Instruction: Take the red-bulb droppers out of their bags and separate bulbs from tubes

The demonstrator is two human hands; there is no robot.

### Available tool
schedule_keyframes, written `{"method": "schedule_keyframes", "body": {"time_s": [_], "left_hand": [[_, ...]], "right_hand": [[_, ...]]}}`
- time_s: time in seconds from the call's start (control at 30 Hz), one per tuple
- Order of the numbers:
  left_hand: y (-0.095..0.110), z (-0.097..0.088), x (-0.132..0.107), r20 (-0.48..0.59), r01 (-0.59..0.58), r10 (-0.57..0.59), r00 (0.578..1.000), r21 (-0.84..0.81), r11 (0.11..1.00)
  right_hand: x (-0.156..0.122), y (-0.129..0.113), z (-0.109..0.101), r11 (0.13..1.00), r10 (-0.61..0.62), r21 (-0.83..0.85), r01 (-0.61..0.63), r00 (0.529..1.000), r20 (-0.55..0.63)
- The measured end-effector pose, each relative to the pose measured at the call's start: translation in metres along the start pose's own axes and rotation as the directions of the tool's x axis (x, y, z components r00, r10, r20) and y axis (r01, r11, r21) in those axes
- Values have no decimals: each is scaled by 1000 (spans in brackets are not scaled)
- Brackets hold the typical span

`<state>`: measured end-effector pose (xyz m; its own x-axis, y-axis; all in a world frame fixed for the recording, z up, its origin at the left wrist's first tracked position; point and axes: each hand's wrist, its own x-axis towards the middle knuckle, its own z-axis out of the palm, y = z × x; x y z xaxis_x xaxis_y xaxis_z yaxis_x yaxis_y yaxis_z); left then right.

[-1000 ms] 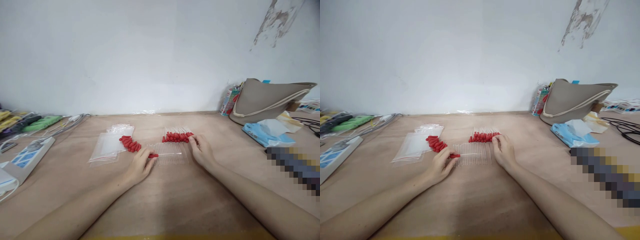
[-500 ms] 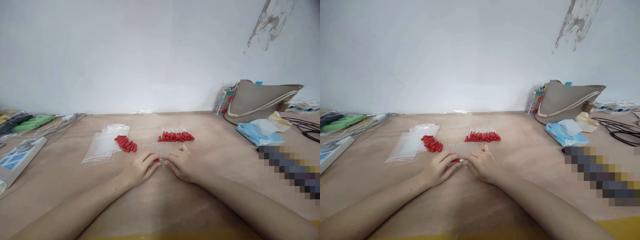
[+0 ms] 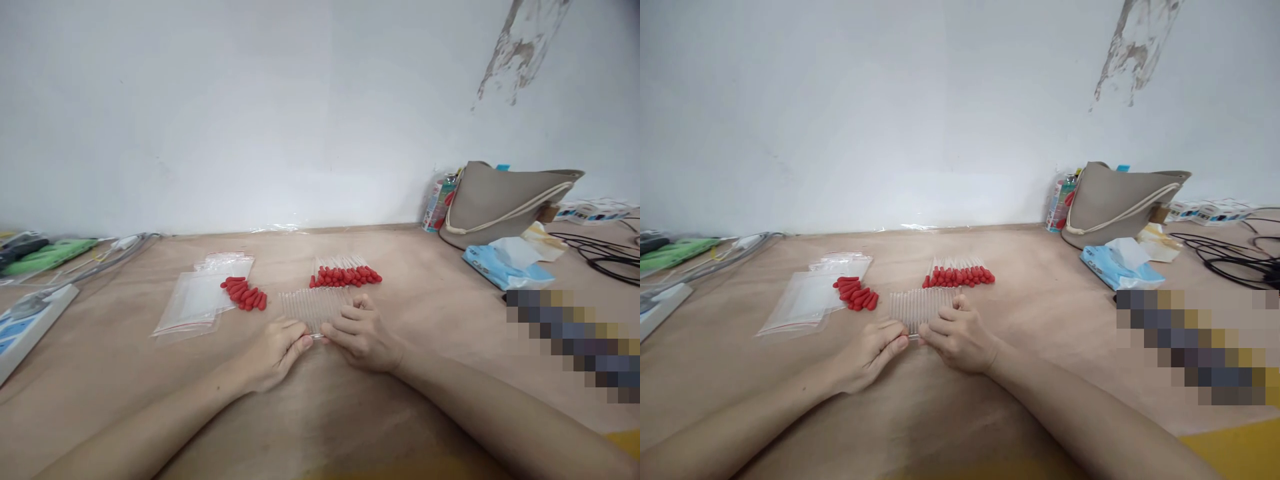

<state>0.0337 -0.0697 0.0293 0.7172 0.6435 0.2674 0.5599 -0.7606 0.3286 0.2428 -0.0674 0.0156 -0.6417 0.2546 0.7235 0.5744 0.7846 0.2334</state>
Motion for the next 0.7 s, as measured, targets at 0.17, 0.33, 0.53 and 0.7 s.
{"method": "schedule_keyframes", "body": {"time_s": [0.17, 0.33, 0.53, 0.7], "left_hand": [[3, -5, -1, 47, 42, -37, 998, -127, 991], [-4, -9, -5, 79, 48, -38, 996, -119, 992], [-23, -39, -14, -67, 211, -216, 974, -80, 974], [-27, -65, -6, -144, 296, -326, 934, -198, 934]], "right_hand": [[0, 2, -2, 996, -79, -30, 79, 997, -9], [-4, 9, -7, 996, -94, 14, 94, 995, 22], [-12, 43, -14, 886, 464, -58, -460, 879, 111], [-9, 52, -16, 710, 685, -135, -692, 633, 361]]}}
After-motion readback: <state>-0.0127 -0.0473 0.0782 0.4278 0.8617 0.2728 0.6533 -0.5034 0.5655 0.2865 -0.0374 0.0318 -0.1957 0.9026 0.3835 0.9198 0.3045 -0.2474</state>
